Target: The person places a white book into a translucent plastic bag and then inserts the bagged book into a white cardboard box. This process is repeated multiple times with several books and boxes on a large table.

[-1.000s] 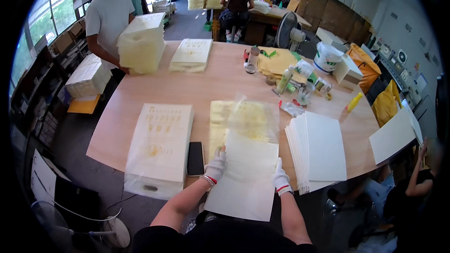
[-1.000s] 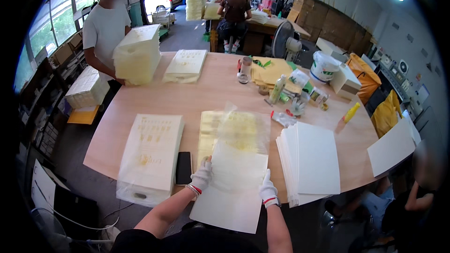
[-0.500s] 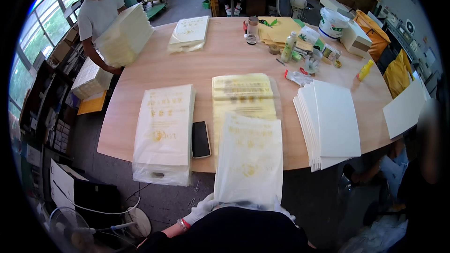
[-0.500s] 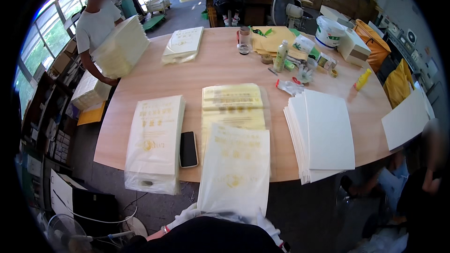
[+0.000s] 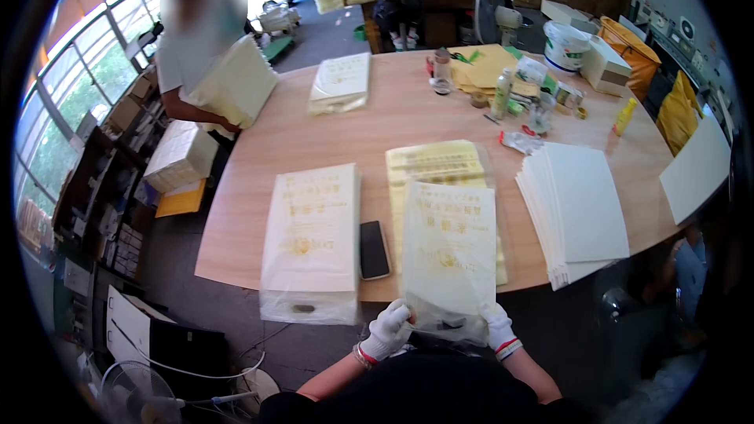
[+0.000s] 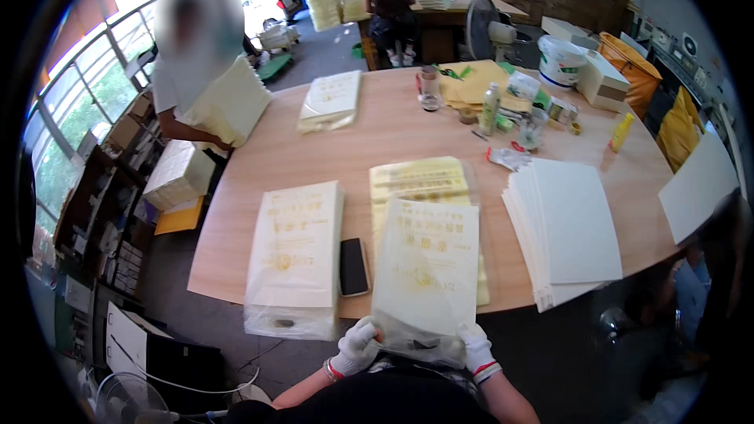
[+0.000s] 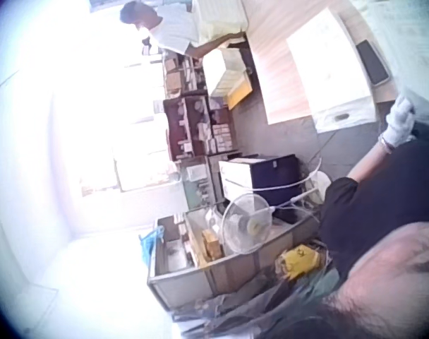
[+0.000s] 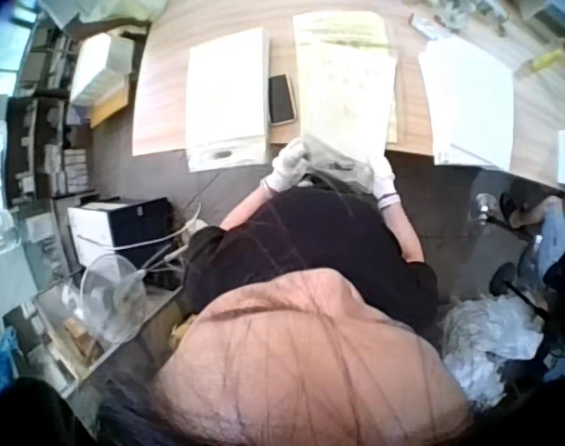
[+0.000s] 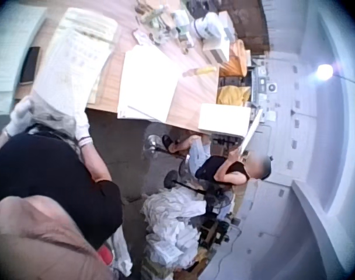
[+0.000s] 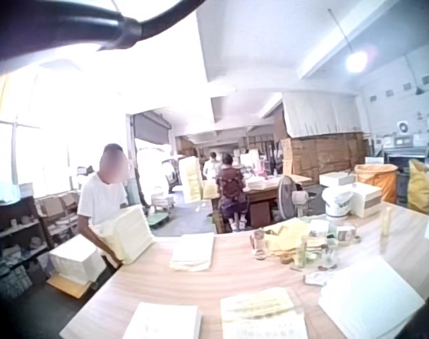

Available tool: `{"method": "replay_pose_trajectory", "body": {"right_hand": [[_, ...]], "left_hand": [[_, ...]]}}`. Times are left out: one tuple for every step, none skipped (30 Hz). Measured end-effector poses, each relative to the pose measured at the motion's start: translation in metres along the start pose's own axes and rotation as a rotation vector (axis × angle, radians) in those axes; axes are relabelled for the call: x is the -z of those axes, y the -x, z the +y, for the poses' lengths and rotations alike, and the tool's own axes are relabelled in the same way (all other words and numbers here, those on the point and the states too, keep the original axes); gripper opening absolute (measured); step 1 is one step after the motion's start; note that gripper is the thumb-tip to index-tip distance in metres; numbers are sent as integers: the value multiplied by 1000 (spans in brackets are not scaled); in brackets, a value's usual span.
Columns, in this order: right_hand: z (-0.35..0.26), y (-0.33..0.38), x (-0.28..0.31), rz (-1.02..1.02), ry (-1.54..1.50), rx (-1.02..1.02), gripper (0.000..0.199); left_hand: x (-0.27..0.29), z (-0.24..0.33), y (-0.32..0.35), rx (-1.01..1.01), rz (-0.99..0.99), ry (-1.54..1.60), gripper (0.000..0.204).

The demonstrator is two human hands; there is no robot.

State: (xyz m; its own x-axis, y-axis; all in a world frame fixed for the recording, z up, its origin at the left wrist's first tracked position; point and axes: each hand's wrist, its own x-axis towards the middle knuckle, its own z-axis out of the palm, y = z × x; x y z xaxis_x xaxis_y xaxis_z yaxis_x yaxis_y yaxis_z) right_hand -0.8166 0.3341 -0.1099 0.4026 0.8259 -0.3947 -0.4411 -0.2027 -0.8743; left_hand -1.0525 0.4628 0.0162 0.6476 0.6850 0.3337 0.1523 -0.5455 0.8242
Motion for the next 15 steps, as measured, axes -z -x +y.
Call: {"method": "replay_pose_trajectory", "body": {"right_hand": [[-22, 3, -36, -25, -157, 10, 29], [-33, 0, -63, -71, -127, 64, 28], [-41, -5, -85, -115, -89, 119, 27], [-40, -13, -103, -202, 245, 386, 27], [-33, -24, -125, -325, 362, 452, 28], [-24, -36, -149, -455, 470, 526, 29], [-17, -43, -175, -605, 353, 400, 31], [-17, -44, -205, -642, 395, 190, 31], [-15, -43, -234, -683, 438, -22, 32], [25, -48, -245, -723, 314, 44, 31], [10, -30, -263, -727, 128, -257, 30], [33, -42, -268, -720, 315, -171, 33], [31, -42, -269, -719, 486, -135, 34], [24, -40, -268, -701, 654, -99, 36], [19, -40, -261, -699, 651, 49, 36]], "left_hand": [[13, 6, -3, -59, 170, 15, 9], [31, 9, 0, -89, 258, 1, 13], [47, 6, 5, -163, 407, -103, 14], [61, 2, 12, -235, 546, -202, 17], [72, -5, 18, -186, 724, 113, 17], [83, -18, 27, -132, 898, 431, 18], [102, -35, 31, -57, 988, 416, 14], [125, -57, 38, 18, 1083, 397, 11], [142, -84, 48, 110, 1158, 313, 9], [154, -116, 52, 196, 1213, 241, 8], [168, -147, 70, 293, 1290, 156, 8], [180, -177, 85, 344, 1200, 431, 9], [189, -200, 112, 400, 1105, 699, 11], [190, -207, 126, 542, 1235, 516, 16], [186, -214, 137, 685, 1339, 330, 22]]}}
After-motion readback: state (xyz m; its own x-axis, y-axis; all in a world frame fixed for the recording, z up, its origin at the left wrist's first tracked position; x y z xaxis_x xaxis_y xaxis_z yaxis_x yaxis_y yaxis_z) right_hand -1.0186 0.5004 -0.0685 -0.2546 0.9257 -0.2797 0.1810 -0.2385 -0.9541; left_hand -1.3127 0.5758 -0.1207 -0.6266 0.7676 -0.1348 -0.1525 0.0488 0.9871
